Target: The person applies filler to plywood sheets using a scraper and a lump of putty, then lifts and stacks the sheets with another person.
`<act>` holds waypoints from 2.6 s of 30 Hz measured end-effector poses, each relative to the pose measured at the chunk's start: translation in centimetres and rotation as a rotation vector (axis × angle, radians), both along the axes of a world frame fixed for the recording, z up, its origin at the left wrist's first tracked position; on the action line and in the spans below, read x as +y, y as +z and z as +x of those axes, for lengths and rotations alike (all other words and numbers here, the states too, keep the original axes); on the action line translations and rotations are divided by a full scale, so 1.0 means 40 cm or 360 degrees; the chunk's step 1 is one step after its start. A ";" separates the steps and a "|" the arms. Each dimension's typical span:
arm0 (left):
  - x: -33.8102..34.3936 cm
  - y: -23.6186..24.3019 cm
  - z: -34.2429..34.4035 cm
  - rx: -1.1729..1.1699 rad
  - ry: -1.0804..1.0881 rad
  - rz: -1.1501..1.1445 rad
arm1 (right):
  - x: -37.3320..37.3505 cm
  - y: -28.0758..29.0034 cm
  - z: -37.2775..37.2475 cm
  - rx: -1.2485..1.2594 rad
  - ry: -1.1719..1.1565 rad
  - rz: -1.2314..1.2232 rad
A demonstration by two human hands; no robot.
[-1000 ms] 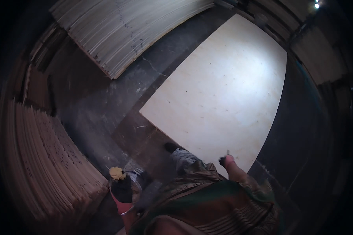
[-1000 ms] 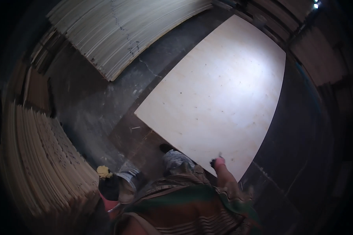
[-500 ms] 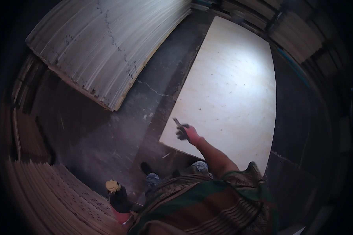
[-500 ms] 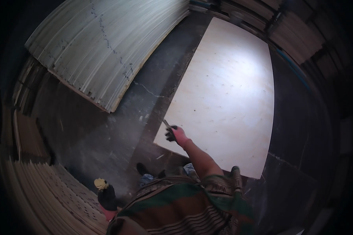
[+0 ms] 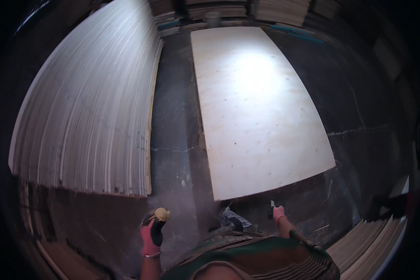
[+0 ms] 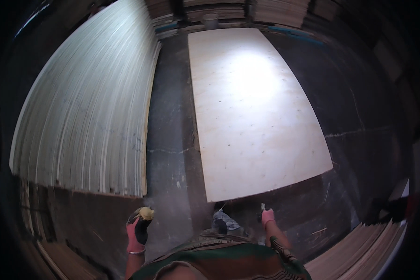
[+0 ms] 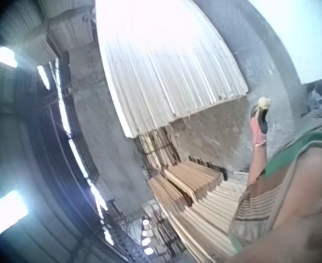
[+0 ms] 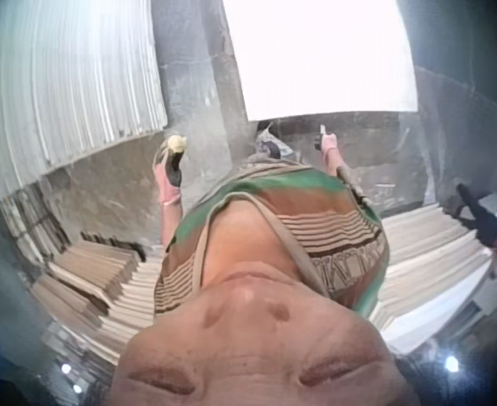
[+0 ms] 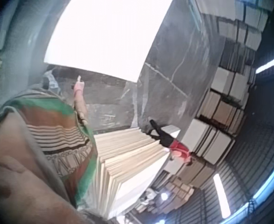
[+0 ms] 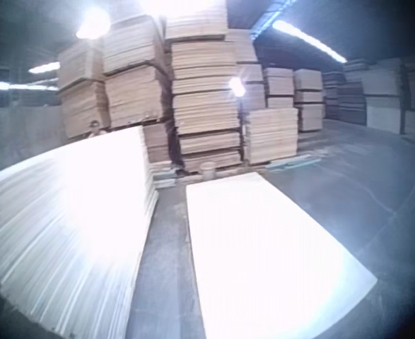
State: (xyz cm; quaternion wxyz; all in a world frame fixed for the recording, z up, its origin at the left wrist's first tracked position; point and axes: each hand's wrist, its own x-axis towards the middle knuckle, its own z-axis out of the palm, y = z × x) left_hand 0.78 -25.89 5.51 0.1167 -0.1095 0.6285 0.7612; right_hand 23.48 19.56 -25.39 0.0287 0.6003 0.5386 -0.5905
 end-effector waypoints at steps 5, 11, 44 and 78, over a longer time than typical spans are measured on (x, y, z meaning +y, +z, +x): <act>0.182 -0.039 -0.208 0.0419 -0.0710 -0.0754 | -0.114 0.044 -0.084 0.0287 -0.0454 -0.0503; 0.374 -0.147 -0.422 -0.0101 -0.1023 -0.0664 | -0.137 0.130 -0.264 0.0738 -0.0937 -0.0584; 1.066 -1.460 -0.980 0.1515 -0.3051 -0.1085 | 0.004 -0.595 -0.879 -0.0367 -0.0410 0.0507; 0.687 -1.217 -1.436 -0.1004 -0.1670 -0.0413 | -0.499 -0.232 -0.911 -0.0229 -0.0255 -0.0073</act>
